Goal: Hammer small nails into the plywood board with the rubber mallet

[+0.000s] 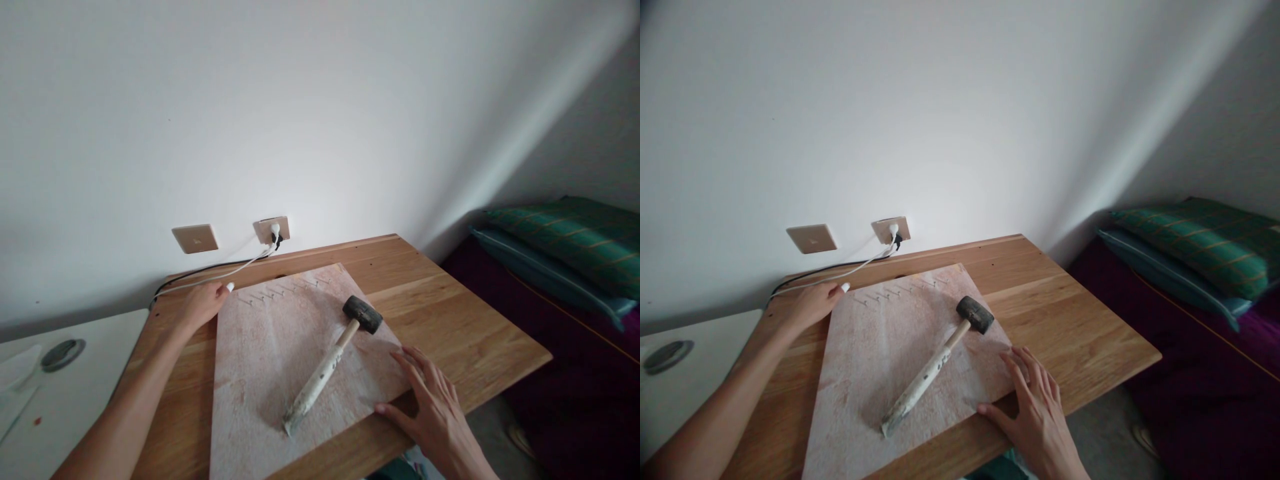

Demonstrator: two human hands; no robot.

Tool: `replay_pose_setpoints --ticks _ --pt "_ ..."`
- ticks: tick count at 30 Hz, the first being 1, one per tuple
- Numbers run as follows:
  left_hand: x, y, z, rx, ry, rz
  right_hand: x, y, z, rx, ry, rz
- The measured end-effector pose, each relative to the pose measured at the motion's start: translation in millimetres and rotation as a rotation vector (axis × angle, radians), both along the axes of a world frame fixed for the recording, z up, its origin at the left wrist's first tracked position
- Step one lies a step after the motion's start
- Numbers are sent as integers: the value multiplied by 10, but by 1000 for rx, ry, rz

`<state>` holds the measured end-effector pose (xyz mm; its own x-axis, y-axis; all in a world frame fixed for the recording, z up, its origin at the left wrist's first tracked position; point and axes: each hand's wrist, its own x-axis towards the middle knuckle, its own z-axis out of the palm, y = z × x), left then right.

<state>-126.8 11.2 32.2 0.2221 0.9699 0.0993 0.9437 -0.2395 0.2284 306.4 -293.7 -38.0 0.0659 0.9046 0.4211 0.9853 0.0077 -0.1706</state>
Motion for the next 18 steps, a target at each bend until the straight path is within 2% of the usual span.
replay_pose_setpoints --ticks 4,7,12,18 --pt "148 -45 61 -17 84 -5 156 3 -59 -43 34 -33" --pt "368 -64 96 -42 147 4 366 -6 -81 -94 70 -74" --pt "889 -33 89 -55 132 -52 840 -28 -56 -147 126 -189" --pt "1608 7 71 -104 -6 -138 1637 17 -36 -206 226 -361"
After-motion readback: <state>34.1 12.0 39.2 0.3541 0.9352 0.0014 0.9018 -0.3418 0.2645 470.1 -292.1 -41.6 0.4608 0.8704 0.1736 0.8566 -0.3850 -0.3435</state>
